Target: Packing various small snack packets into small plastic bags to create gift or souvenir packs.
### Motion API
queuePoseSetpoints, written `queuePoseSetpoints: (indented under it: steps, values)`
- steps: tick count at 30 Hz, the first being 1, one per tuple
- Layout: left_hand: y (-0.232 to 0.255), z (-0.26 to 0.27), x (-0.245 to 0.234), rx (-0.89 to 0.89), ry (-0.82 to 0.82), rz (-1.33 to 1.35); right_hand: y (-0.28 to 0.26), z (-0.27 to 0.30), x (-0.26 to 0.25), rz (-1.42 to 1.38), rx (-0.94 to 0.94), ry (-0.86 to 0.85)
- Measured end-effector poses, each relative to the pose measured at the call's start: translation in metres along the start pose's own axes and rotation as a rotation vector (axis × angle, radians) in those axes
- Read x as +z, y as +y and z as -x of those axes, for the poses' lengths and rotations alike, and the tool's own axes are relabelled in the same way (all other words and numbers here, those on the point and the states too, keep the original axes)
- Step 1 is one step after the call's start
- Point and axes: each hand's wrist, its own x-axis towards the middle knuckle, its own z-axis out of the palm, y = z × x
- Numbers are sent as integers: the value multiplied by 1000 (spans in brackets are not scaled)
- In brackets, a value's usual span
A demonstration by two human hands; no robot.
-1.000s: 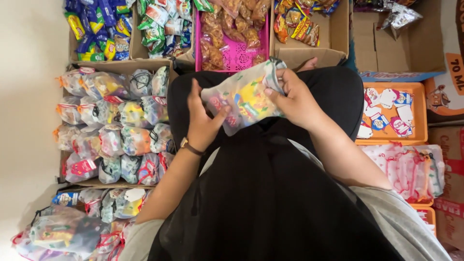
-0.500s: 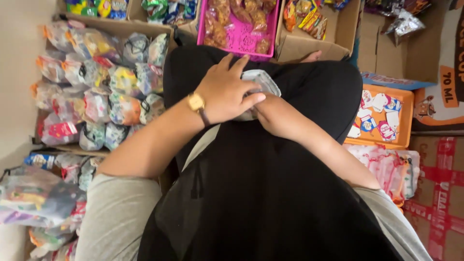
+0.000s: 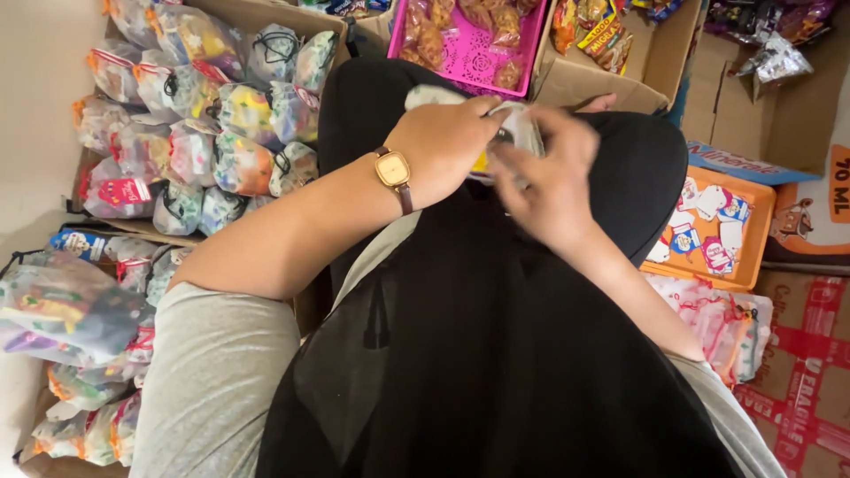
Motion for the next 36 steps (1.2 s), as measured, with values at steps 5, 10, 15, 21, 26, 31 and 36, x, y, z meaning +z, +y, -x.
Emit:
queuePoseSetpoints:
  steps: [5,10,15,21,26,31,36]
  values:
    - [5,-18,-5,-129,-325,-165,19,11,5,20,420,-129]
    - [-2,-29,13,-78,-364,-234,33,15,28,-368,635,-146]
    - [-24,-34,34,-43,-373,-292,52,18,38,-384,662,15]
    - [-66,-31,65,-145,-197,20,82,-9,40,-347,456,10]
    - [-110,-41,69,-356,-191,538,117,-27,49,-274,641,-196]
    - [-200,-46,89,-521,-64,675,133,-63,55,-216,879,-281]
    - [-365,-13,208,-607,76,301,154,-72,82,-230,933,-345]
